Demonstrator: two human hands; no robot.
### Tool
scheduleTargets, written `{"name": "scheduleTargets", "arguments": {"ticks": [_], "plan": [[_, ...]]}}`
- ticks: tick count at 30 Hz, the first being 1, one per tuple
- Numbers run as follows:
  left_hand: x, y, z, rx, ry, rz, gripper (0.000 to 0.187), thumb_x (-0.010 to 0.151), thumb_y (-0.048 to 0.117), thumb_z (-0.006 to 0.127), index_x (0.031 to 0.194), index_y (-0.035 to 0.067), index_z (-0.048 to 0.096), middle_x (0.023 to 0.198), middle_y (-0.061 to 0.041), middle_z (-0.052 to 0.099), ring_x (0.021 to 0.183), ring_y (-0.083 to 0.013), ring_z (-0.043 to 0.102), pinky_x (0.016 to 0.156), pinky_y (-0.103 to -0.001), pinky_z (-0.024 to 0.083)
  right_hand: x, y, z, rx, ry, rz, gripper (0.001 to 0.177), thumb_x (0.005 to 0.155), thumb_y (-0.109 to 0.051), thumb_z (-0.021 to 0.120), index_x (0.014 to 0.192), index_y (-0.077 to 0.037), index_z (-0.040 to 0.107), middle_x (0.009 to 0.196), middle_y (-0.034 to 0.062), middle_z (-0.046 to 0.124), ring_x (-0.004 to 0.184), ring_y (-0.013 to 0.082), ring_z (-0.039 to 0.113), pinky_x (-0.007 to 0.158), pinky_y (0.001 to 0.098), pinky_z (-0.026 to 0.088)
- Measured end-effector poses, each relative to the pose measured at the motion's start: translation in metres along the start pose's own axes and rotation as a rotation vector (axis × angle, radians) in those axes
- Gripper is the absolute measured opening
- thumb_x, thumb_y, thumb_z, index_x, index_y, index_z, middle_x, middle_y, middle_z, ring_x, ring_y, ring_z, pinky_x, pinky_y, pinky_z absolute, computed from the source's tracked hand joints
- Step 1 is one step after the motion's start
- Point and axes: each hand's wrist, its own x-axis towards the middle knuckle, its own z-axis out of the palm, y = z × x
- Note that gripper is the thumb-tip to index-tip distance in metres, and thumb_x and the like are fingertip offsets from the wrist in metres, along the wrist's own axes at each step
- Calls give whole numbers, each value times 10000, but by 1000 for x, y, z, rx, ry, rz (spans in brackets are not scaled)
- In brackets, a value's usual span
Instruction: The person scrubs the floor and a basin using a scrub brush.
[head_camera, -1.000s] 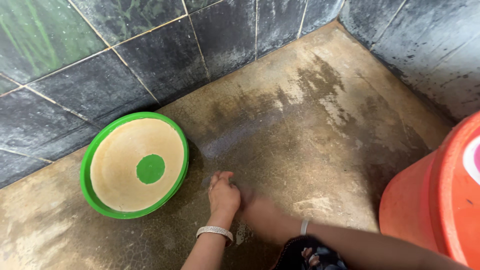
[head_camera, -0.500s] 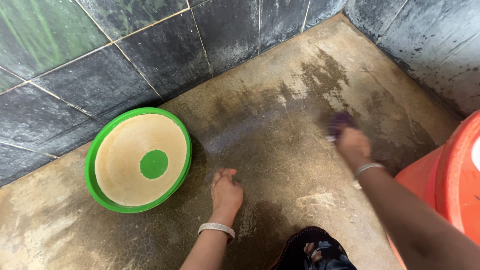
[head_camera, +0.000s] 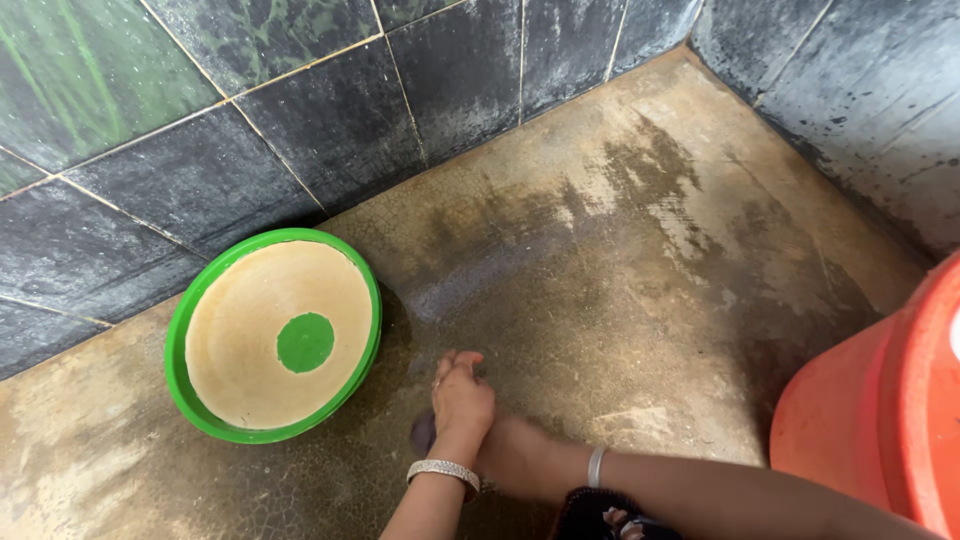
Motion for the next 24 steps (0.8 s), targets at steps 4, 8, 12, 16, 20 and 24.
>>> {"name": "scheduleTargets", "arguments": {"ticks": [4,8,12,16,20,24], "plan": [[8,8,6,11,-51,-54,378,858,38,594,1204,166,675,1537,-117,426,1448,-322,351,1192,-420,288,-5,36,-14,373,32,460,300,930,-171,596,1184,-16,637,1002,141,736,895,316,723,724,416,587],[20,23,5,-8,-43,-19,310,918,119,587,1222,138,644,1516,-83,516,1449,-286,440,1219,-392,356,-40,133,-3,205,432,793,293,717,-185,715,978,-53,721,1173,208,668,959,329,695,701,327,617],[36,28,-1,8,-103,-63,335,911,86,586,1230,161,654,1597,-102,367,1489,-313,317,1208,-426,289,-150,216,26,807,70,1682,268,1046,-270,507,1220,-123,647,907,99,703,697,164,672,604,310,559],[47,16,1,36,-71,-4,333,901,71,587,1217,149,659,1583,-130,383,1488,-326,320,1211,-427,287,-221,227,59,608,212,1949,442,946,-318,665,1339,-120,633,1130,230,680,1032,385,662,862,476,547],[58,16,6,48,-85,-41,322,905,78,581,1202,164,668,1588,-114,388,1491,-317,324,1216,-416,291,-191,237,65,606,138,1992,436,995,-332,596,1315,-36,575,1041,205,672,887,314,681,735,419,571],[72,26,9,36,-37,22,315,906,81,578,1201,151,666,1575,-136,401,1478,-320,345,1205,-427,293,-66,210,62,406,154,1313,454,880,-296,616,1263,-54,579,1021,196,661,689,233,694,530,353,593]]}}
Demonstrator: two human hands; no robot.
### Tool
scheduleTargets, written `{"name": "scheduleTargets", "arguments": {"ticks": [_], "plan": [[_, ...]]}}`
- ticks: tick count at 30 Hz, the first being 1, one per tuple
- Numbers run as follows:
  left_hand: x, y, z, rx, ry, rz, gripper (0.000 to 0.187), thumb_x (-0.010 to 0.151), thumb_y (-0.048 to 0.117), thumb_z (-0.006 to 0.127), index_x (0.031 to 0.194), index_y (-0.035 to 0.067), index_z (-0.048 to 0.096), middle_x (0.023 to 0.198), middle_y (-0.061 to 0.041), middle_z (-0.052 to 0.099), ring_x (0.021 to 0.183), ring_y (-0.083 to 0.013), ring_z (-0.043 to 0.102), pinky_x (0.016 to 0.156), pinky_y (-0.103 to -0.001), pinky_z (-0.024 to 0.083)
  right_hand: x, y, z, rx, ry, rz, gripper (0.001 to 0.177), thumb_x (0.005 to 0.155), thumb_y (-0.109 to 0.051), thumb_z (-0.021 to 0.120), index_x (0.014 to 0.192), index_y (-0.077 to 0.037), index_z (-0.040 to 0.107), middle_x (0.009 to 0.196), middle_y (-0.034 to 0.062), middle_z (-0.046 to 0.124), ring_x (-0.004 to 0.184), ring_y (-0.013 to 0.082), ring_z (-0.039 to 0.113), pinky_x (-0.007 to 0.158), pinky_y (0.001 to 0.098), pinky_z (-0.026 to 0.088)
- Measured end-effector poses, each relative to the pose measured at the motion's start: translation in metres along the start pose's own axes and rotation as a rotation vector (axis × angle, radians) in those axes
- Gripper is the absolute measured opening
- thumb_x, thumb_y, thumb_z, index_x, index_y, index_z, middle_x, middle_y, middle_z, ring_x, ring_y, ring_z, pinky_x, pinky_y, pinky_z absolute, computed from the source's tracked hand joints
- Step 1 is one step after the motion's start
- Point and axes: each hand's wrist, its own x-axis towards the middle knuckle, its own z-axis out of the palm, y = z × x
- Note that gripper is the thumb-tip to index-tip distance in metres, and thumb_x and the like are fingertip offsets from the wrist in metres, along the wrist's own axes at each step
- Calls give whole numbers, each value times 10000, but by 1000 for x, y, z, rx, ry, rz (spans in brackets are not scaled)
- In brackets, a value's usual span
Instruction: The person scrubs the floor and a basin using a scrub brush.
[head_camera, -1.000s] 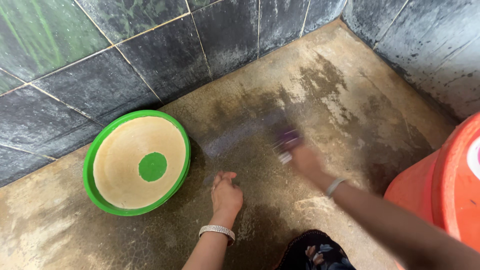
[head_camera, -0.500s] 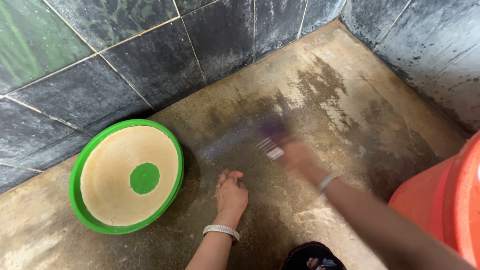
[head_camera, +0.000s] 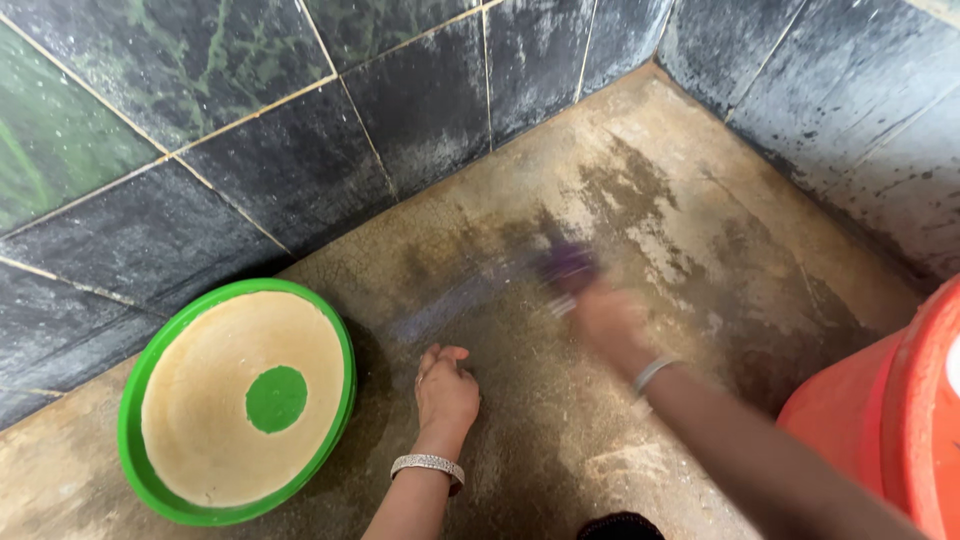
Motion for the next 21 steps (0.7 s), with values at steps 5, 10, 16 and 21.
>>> {"name": "scheduleTargets", "arguments": {"ticks": [5,10,16,21], "plan": [[15,20,-7,-8,2,-8,337,899,77,580,1211,164,670,1576,-129,383,1473,-320,330,1207,-428,275,-120,-124,37,-229,-87,-1112,174,910,-173,645,1019,-84,747,1091,121,748,894,310,729,548,437,570],[25,33,-3,24,11,38,409,867,77,600,1267,154,623,1497,-92,495,1445,-298,395,1205,-428,301,-83,-121,9,-279,-262,-1030,203,949,-206,592,1042,-87,727,1093,141,734,960,356,704,746,488,559],[49,41,11,86,-11,95,345,882,94,610,1221,147,651,1531,-134,435,1467,-318,346,1222,-450,245,44,38,-39,209,-8,30,430,854,-274,669,1283,-246,666,1136,110,714,915,284,734,787,424,607],[74,37,20,184,-28,191,350,895,111,605,1241,146,644,1542,-144,412,1483,-334,307,1232,-470,215,24,195,-37,303,205,810,629,946,-458,591,1461,-106,509,1185,312,663,1065,480,656,911,536,511]]}}
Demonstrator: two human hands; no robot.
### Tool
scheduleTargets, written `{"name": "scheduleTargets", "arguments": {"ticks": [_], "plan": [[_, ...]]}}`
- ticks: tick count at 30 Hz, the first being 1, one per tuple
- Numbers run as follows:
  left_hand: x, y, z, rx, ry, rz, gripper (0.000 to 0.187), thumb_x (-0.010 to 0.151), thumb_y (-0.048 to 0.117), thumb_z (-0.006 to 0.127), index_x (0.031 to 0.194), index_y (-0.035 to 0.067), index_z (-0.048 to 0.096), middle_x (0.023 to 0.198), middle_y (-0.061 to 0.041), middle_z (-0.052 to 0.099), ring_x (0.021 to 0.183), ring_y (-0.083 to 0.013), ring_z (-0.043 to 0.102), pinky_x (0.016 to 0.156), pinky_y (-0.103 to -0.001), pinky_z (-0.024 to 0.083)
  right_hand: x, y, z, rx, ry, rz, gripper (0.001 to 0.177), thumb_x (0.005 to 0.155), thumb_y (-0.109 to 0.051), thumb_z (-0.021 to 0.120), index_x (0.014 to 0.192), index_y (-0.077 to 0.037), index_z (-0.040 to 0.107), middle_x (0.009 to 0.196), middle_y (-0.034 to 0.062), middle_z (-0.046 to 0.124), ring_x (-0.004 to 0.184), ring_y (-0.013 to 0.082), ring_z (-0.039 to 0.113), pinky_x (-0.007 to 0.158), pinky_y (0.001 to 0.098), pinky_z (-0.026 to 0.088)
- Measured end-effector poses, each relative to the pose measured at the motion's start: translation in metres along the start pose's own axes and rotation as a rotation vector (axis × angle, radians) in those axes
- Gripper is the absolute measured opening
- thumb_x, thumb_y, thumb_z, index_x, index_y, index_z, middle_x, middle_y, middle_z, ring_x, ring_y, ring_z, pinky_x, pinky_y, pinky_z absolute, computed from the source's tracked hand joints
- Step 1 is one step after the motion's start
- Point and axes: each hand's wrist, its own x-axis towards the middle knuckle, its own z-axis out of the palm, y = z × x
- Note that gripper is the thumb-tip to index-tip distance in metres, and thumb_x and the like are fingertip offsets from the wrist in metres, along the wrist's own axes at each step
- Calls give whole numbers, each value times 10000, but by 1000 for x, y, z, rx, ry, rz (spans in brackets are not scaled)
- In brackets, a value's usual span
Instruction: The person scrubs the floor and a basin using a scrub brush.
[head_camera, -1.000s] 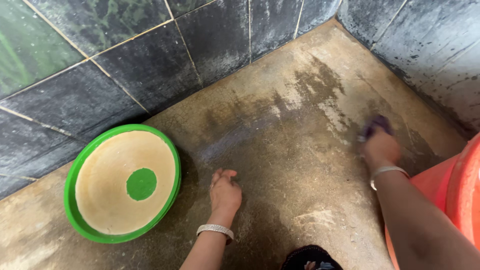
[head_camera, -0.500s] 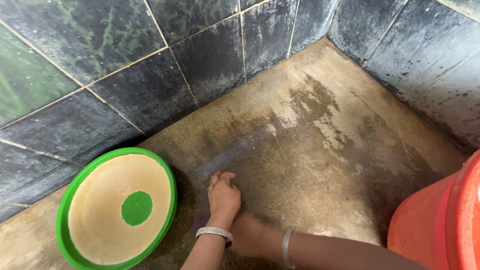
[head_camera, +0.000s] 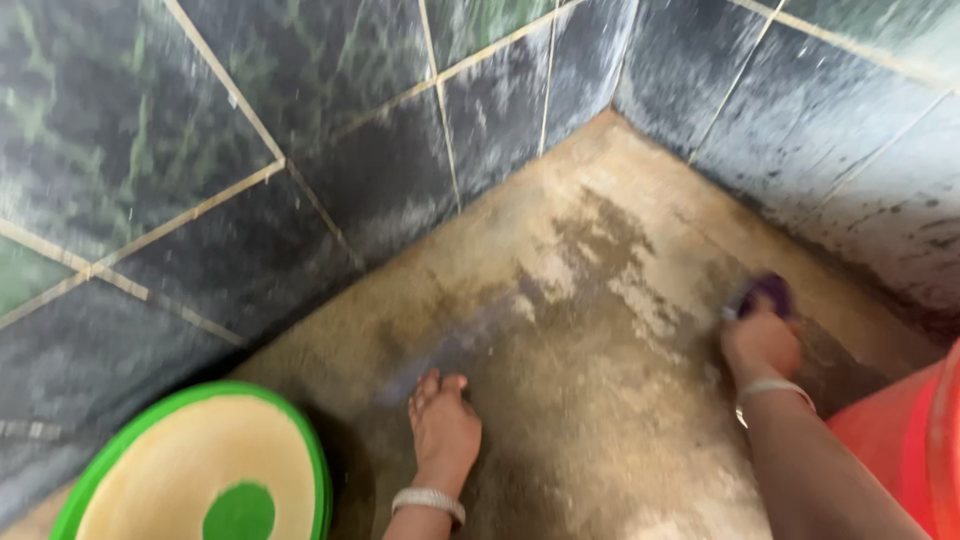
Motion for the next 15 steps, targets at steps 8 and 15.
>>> {"name": "scheduleTargets", "arguments": {"ticks": [8,15], "plan": [[44,32,8,135,-52,124,409,900,122,590,1307,153,572,1554,-139,380,1498,-321,275,1228,-498,191,-31,-144,84,-143,-260,-195,577,883,-282,633,1317,55,460,962,195,726,858,316,753,698,422,637],[87,33,-3,260,70,186,394,892,164,586,1286,159,580,1554,-107,427,1496,-309,329,1242,-473,231,-218,-201,88,-283,-267,-1620,675,893,-183,636,1473,10,350,1169,211,608,885,304,725,659,361,625]]}}
